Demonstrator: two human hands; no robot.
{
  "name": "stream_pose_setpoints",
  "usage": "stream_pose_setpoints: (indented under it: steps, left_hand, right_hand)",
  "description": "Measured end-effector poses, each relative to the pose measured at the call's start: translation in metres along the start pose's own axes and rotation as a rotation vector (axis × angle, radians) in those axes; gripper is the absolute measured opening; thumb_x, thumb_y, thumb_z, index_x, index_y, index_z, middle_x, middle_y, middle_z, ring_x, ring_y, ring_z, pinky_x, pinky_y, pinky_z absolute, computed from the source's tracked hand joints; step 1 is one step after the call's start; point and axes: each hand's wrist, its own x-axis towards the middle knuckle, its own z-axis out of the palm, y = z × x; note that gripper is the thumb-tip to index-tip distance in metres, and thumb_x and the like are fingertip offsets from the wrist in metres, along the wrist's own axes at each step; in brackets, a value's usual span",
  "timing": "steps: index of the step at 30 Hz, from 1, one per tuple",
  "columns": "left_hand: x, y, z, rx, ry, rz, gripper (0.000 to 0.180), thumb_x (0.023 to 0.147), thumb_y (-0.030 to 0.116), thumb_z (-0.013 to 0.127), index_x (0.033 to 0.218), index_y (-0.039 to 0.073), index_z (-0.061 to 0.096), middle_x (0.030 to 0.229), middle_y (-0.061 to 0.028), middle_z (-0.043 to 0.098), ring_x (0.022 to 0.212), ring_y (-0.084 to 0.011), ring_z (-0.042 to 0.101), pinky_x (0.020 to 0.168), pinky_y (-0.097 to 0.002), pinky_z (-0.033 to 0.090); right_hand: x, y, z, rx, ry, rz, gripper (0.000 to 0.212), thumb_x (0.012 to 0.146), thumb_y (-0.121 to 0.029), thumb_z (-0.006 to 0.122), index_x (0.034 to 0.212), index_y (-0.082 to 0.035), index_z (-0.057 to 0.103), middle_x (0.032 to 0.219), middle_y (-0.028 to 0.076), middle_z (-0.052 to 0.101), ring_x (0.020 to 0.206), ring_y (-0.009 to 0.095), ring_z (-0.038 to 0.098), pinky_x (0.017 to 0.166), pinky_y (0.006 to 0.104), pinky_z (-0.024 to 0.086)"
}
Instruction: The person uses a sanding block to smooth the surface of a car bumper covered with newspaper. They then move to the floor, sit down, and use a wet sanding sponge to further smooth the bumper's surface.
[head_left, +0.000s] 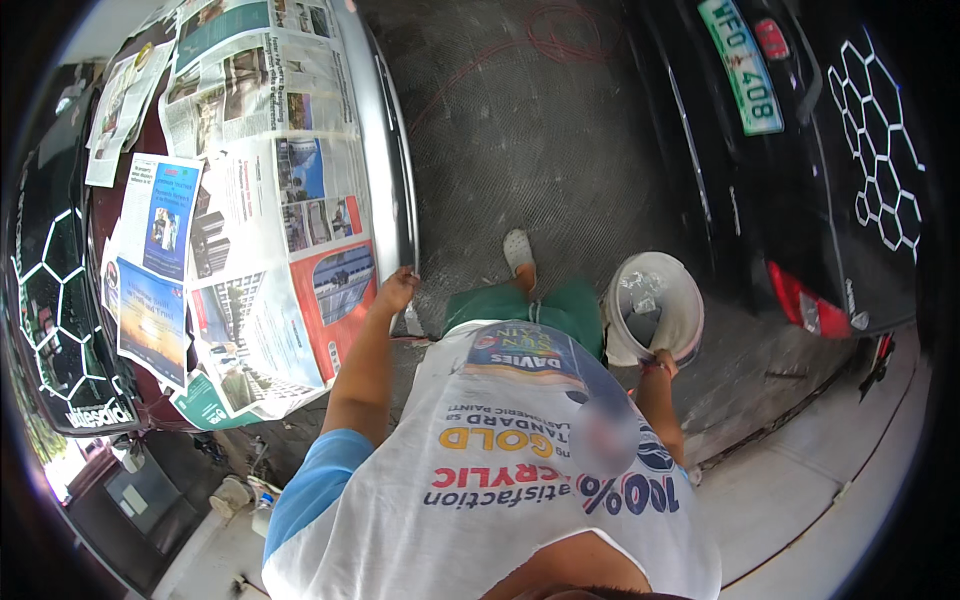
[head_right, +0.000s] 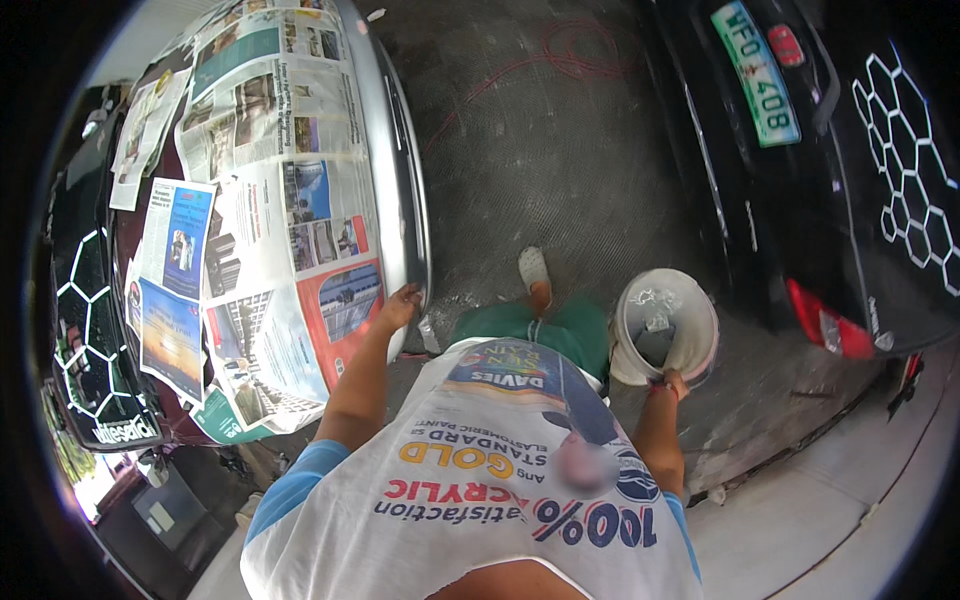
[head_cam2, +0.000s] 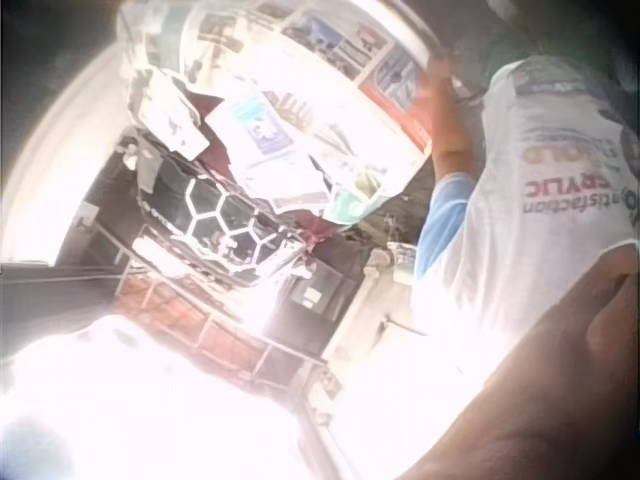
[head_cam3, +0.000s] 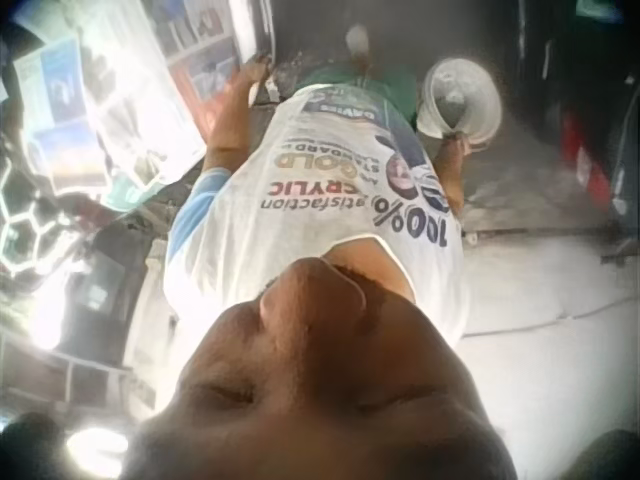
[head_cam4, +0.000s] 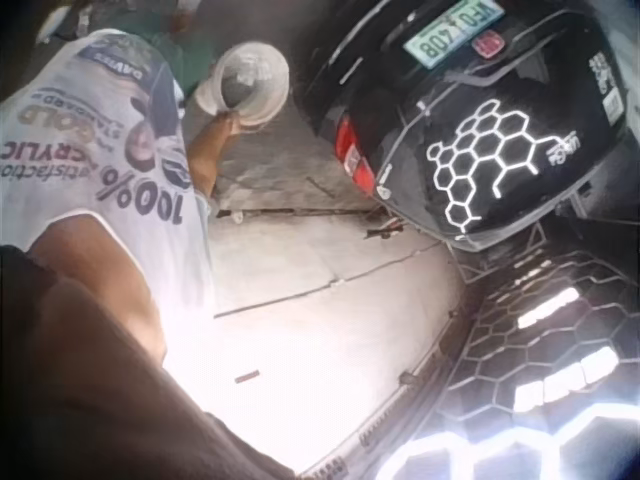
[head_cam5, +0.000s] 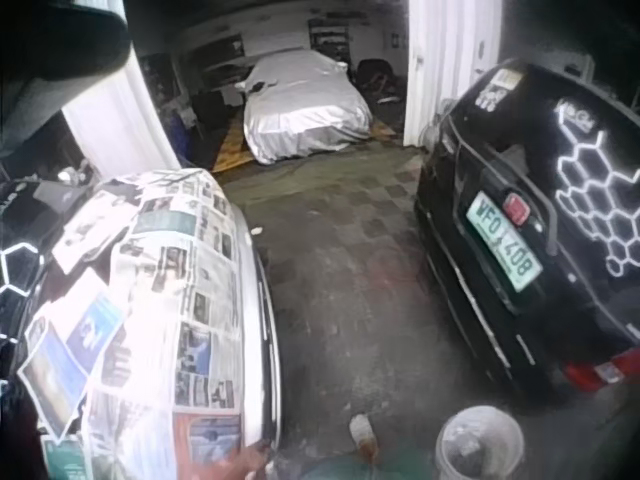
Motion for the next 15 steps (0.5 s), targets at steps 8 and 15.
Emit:
stream_pose_setpoints:
  steps: [8,15]
  left_hand:
    - [0.035,0.041,-0.002,-0.212,0.090,-0.050,0.060,0.106,0.034,0.058,0.155,-0.001,0.047,0.146,-0.0226,0.063,0.135,-0.0326,0.061,0.114,-0.0382,0.045]
    - [0.035,0.061,0.028,-0.301,-0.367,-0.180,0.058,0.104,0.037,0.057,0.153,0.006,0.053,0.148,-0.0189,0.061,0.126,-0.0289,0.064,0.112,-0.0404,0.046]
  right_hand:
    - [-0.003,-0.176,0.247,-0.404,-0.017,-0.416,0.074,0.078,-0.008,0.072,0.145,0.000,0.043,0.123,0.024,0.065,0.092,0.037,0.070,0.073,0.0555,0.061]
    - [-0.091,-0.257,0.449,-0.516,-0.236,-0.690,0.076,0.076,-0.009,0.071,0.146,-0.002,0.043,0.128,0.026,0.064,0.105,0.039,0.070,0.085,0.0493,0.061]
